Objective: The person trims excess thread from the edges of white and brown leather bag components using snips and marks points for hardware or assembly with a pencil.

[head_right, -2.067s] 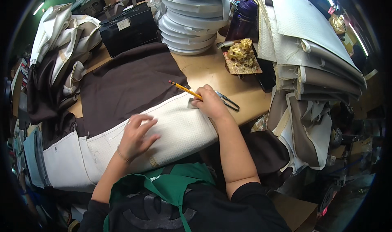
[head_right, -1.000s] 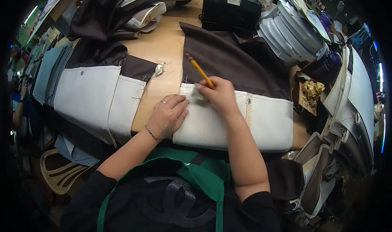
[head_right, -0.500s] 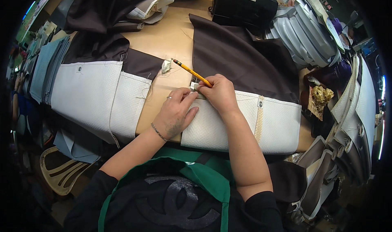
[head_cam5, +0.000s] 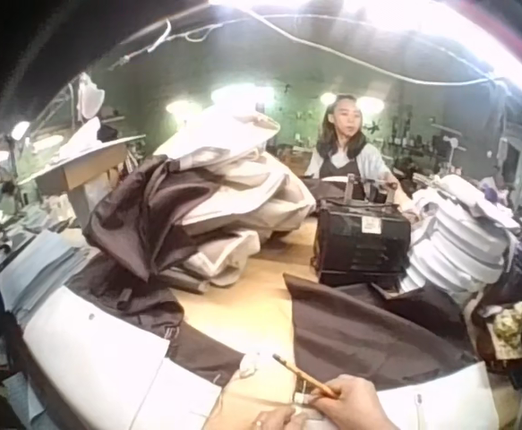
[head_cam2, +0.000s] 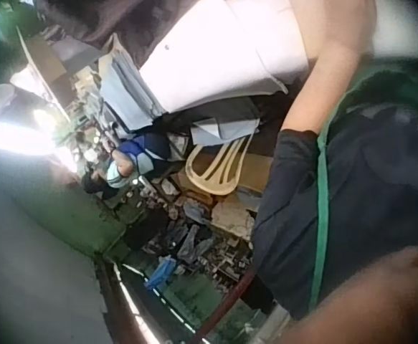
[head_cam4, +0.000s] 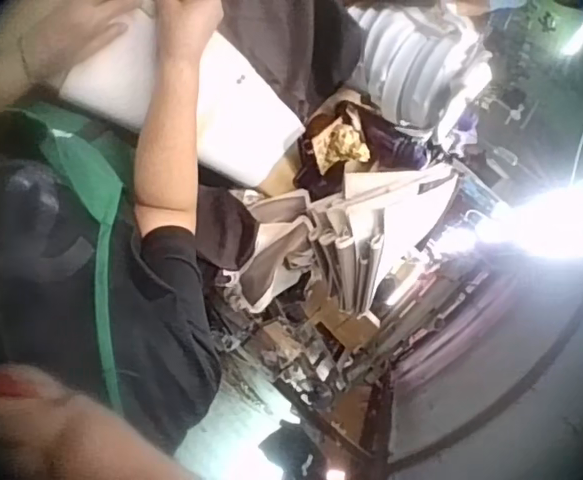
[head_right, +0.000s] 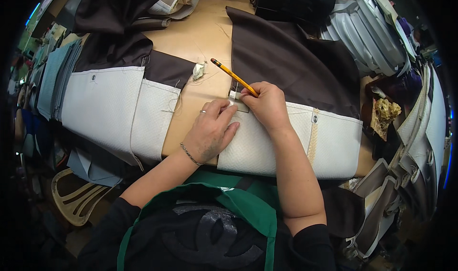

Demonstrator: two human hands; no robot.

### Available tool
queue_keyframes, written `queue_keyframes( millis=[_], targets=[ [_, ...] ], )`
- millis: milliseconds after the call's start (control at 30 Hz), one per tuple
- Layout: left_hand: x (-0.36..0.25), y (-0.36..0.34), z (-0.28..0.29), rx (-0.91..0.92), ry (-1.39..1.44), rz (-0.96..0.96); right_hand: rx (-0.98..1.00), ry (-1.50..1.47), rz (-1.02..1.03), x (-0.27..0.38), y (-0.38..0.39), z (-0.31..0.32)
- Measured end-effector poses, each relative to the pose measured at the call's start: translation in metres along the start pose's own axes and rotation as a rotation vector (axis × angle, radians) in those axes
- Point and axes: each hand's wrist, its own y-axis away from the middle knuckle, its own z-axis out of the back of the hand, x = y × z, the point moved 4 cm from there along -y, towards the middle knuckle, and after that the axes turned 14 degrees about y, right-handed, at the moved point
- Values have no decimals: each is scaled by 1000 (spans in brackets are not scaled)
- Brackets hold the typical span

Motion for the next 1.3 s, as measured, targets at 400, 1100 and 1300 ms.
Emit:
queue_keyframes(
  millis=[400, 1100, 1300],
  targets=[
    [-1, 1, -2, -1, -23, -12, 21, 37, -10, 3, 0, 2],
    [-10, -2, -7, 51, -343, -62, -185, -894, 103, 19, 1, 6],
    [-12, -2, -7, 66, -375, -39, -89, -686, 106, 19, 1, -14]
  ],
)
